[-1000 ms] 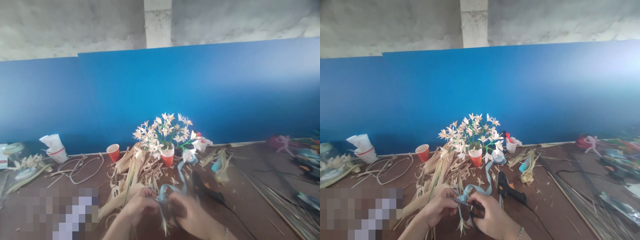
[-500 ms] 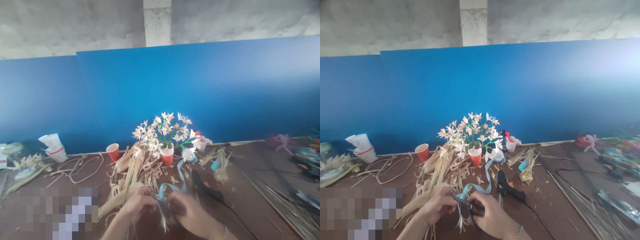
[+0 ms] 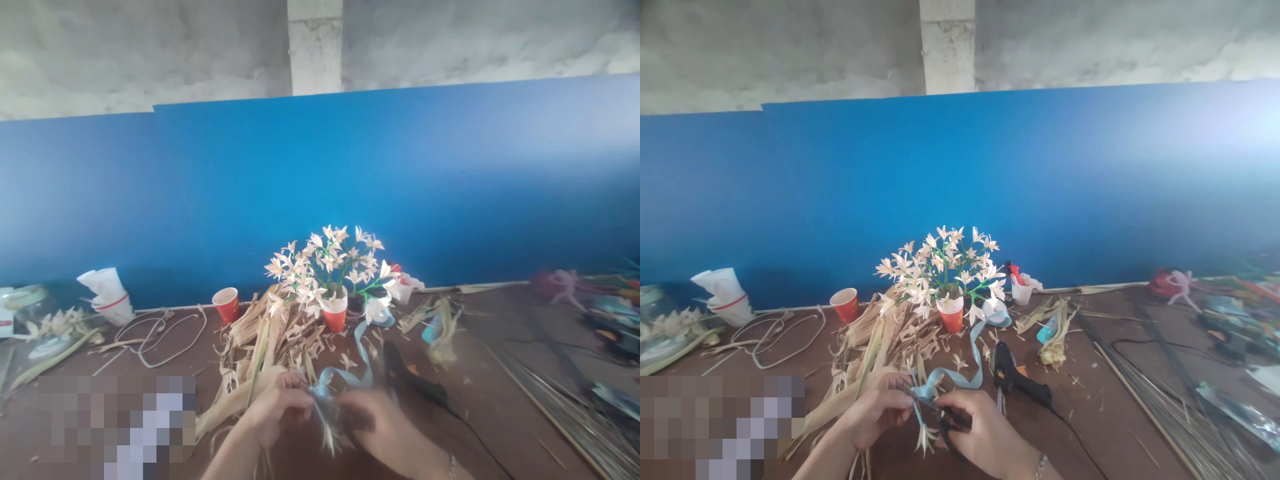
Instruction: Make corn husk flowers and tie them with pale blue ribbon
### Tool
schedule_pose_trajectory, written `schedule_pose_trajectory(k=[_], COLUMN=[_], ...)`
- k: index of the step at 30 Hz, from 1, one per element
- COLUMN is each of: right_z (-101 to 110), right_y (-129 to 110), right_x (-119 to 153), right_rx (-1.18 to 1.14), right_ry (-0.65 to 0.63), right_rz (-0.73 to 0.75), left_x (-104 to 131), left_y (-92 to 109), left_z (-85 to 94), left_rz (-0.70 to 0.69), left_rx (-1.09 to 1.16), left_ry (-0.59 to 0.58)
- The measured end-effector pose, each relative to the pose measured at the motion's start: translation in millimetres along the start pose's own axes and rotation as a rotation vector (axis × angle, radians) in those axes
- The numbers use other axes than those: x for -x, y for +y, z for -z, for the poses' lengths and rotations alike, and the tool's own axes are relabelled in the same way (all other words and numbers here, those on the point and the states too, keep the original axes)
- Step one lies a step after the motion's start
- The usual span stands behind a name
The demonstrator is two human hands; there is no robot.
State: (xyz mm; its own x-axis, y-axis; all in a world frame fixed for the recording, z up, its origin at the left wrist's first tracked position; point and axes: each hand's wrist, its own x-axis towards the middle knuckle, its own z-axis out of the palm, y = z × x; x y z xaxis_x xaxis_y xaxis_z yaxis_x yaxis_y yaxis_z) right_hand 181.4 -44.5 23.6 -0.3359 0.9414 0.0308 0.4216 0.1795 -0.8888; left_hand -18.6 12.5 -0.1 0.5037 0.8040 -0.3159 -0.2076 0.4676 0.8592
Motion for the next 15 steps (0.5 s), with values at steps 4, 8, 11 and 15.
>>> schedule_pose_trajectory(k=[4,8,11,15], right_z=[0.7,0.0,-1.7,-4.2], right_y=[-0.8,-2.4,-1.1,0.7], right_x=[0.5,0.2,0.2,-0.5], right_rx=[0.008,-0.035,-0.062,-0.083], right_ry=[0.010,0.014,0.017,0.016], right_rz=[0.007,0.004,0.017,0.020], left_x=[-0.2,0.4,0.1,0.0], left_y=[-1.1,-0.4,-0.7,-2.0], left_z=[1.1,0.0,0.3,0.7], left_rz=[0.007,0.009,-0.002,0.014], left_rx=[0.036,0.060,0.068,0.046], left_ry=[-0.003,0.006,0.002,0.034])
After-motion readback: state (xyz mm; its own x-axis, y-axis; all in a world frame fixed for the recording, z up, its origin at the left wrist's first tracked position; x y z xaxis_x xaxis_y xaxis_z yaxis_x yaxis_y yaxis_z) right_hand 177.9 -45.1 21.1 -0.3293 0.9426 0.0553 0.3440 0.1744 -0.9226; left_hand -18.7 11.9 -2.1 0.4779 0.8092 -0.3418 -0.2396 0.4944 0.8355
